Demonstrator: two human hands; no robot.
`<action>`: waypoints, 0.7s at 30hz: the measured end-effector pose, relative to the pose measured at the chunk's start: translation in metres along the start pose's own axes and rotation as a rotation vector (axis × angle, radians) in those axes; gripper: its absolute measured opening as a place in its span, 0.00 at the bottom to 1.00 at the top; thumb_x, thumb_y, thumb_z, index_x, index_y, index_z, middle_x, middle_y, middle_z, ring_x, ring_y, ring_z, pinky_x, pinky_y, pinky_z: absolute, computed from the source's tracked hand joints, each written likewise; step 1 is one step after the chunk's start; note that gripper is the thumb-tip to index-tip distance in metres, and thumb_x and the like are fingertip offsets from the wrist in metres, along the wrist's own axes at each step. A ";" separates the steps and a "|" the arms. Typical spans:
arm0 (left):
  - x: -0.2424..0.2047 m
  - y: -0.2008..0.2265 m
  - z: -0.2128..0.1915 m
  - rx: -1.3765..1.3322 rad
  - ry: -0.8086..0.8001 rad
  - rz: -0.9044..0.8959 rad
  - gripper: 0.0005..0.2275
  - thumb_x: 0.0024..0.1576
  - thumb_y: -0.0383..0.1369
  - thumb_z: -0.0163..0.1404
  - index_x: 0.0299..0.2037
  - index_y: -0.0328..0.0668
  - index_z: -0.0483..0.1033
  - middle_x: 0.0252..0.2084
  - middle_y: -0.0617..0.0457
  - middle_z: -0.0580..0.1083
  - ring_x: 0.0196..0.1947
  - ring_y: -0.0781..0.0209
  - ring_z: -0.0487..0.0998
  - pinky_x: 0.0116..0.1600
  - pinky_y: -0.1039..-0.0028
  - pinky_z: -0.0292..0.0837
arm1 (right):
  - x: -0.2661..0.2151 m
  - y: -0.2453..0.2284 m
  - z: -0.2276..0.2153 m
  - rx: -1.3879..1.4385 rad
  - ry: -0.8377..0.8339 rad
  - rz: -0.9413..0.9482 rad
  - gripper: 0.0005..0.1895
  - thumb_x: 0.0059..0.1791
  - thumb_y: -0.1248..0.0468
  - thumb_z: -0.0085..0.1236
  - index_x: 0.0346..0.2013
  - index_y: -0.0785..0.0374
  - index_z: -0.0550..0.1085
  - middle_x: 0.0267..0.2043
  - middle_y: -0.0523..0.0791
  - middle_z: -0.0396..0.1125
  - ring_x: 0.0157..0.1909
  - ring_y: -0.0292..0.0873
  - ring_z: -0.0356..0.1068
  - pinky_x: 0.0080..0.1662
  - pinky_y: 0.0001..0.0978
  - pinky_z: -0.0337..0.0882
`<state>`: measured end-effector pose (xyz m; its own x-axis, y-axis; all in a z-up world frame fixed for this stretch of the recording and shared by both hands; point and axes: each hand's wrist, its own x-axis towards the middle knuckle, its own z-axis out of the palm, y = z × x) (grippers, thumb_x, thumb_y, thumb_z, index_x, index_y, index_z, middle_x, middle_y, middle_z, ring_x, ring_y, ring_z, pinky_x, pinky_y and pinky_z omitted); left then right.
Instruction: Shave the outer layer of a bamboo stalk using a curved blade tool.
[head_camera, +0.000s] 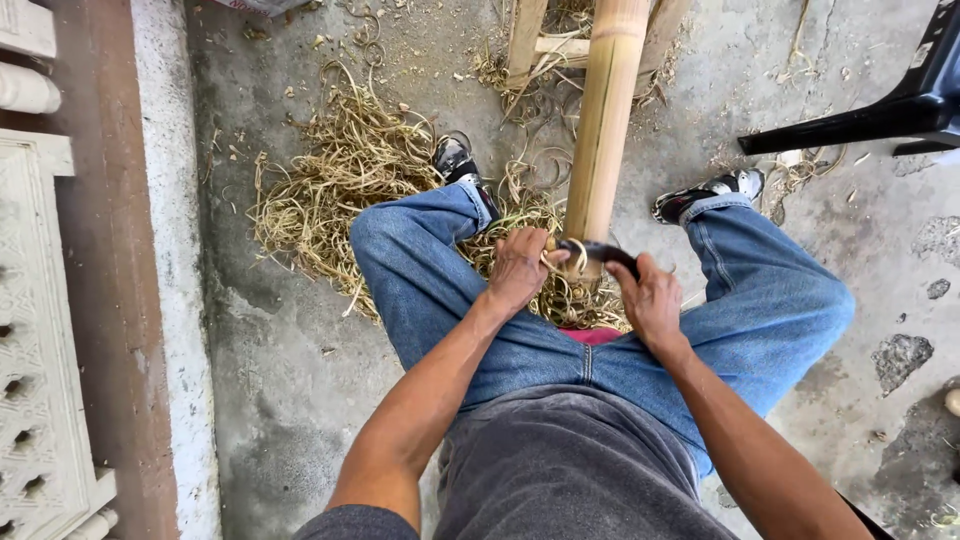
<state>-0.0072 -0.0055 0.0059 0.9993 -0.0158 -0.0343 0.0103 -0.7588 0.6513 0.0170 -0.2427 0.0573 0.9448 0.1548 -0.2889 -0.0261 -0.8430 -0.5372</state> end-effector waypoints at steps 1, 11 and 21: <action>-0.002 0.002 -0.006 -0.003 -0.001 -0.003 0.19 0.62 0.53 0.47 0.39 0.45 0.69 0.35 0.53 0.67 0.38 0.58 0.65 0.44 0.61 0.59 | -0.003 0.006 0.001 -0.003 -0.003 0.001 0.25 0.54 0.47 0.60 0.28 0.67 0.68 0.20 0.56 0.66 0.20 0.55 0.68 0.26 0.51 0.65; 0.123 -0.027 -0.016 -0.294 -0.107 -0.177 0.16 0.59 0.48 0.54 0.33 0.44 0.69 0.33 0.52 0.69 0.36 0.57 0.70 0.44 0.61 0.64 | 0.159 0.006 -0.023 0.020 -0.014 -0.221 0.25 0.55 0.45 0.56 0.31 0.64 0.70 0.22 0.47 0.68 0.20 0.41 0.63 0.25 0.40 0.63; 0.355 -0.045 -0.001 -0.091 0.041 -0.255 0.15 0.62 0.51 0.46 0.40 0.50 0.70 0.37 0.56 0.70 0.39 0.59 0.68 0.45 0.61 0.62 | 0.370 -0.031 -0.068 -0.010 0.160 -0.217 0.19 0.61 0.50 0.58 0.40 0.64 0.72 0.28 0.47 0.71 0.19 0.36 0.60 0.20 0.37 0.62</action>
<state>0.3470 0.0240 -0.0348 0.9646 0.1961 -0.1766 0.2634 -0.6734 0.6908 0.3901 -0.1943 0.0210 0.9675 0.2499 -0.0378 0.1856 -0.8041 -0.5648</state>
